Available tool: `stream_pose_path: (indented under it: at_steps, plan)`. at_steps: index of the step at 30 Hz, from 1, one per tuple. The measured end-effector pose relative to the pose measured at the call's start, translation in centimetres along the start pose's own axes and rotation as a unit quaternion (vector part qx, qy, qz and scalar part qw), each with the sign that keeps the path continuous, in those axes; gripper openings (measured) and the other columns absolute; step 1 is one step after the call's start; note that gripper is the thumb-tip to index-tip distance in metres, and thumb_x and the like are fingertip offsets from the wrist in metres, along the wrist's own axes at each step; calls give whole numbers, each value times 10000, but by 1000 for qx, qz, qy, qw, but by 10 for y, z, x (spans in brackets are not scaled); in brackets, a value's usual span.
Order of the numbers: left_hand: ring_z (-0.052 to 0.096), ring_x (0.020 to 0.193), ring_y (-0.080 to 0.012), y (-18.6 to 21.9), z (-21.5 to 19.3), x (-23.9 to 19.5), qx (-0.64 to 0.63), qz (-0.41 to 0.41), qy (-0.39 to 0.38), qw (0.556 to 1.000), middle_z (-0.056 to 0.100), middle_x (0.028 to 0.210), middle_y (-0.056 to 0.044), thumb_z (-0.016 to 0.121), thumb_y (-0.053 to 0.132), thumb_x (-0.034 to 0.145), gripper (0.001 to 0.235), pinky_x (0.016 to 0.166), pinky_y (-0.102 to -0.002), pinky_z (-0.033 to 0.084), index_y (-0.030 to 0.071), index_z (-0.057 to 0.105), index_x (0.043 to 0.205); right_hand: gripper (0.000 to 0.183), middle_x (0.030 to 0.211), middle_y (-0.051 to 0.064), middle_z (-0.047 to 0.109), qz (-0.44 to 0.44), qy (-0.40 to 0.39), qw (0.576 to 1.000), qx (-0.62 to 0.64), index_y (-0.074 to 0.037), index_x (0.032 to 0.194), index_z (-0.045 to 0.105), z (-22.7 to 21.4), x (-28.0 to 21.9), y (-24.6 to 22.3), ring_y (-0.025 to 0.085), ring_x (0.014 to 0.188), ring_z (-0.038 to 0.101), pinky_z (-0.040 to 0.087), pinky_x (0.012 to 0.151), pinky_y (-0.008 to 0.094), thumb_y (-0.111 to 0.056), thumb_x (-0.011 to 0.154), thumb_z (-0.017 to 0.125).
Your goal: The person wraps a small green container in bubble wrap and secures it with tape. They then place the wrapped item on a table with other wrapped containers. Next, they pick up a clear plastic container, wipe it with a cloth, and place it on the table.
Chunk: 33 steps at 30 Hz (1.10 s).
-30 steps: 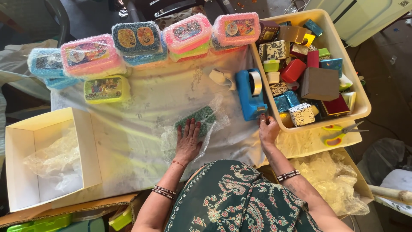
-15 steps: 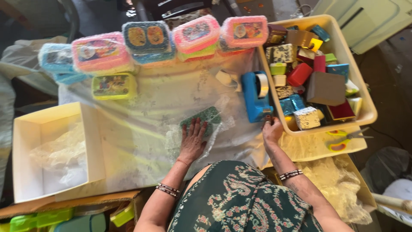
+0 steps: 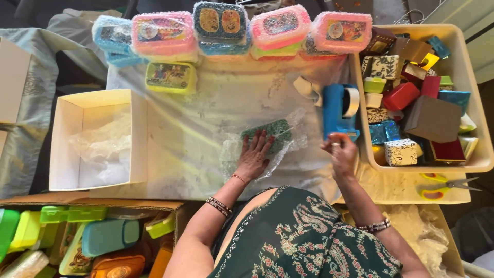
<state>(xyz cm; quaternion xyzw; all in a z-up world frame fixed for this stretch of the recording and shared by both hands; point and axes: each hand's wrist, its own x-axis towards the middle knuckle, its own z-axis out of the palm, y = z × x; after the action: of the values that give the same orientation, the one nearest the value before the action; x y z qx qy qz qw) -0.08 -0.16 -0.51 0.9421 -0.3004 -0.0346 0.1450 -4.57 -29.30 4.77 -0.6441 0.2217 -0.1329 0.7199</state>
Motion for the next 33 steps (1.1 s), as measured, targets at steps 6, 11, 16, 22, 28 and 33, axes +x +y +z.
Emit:
stream_pose_path:
  at_steps: [6,11,16,22,28,33]
  plan:
    - [45,1594,-296,-4,12,2,10,1,-15,1000,115,1719,-113,672,355,880,882,1259,-580,-12,212,221,1624,97,1068,110,718,-112,-290,950,11,-28,1064,664,116,-5,-30,173,988,716,589,952,357,-50,1027,576]
    - [38,1605,-291,-7,16,4,13,-9,-36,999,122,1714,-91,659,376,899,858,1272,-585,-22,169,213,1602,164,1050,58,705,-55,-345,931,-104,-48,1033,721,139,-13,2,126,903,635,565,770,301,-168,1016,611]
    - [51,1585,-278,8,-23,-4,4,-6,-19,1000,131,1714,-113,685,341,852,931,1254,-559,-1,198,204,1636,276,901,43,749,76,-324,919,-210,-55,969,681,75,-16,54,122,837,699,559,785,279,-295,1048,571]
    - [126,1583,-298,-4,-7,-2,-108,7,28,994,206,1688,-126,713,331,874,820,1267,-564,35,121,312,1558,211,914,34,750,215,-237,946,-54,-69,982,656,34,-17,92,114,820,692,565,769,269,-266,1018,590]
    - [215,1558,-331,-5,-1,-10,-90,37,89,991,329,1624,-162,713,305,889,748,1260,-572,113,111,407,1544,161,942,18,701,101,-228,963,-104,-38,1015,717,35,-19,99,80,878,607,496,813,259,-199,1006,705]
    - [234,1551,-338,-5,-2,-12,-69,42,90,993,370,1595,-163,713,261,873,758,1262,-573,125,111,406,1549,188,838,5,699,107,-238,965,-41,-79,968,678,85,-6,64,91,790,669,576,782,267,-266,984,664]
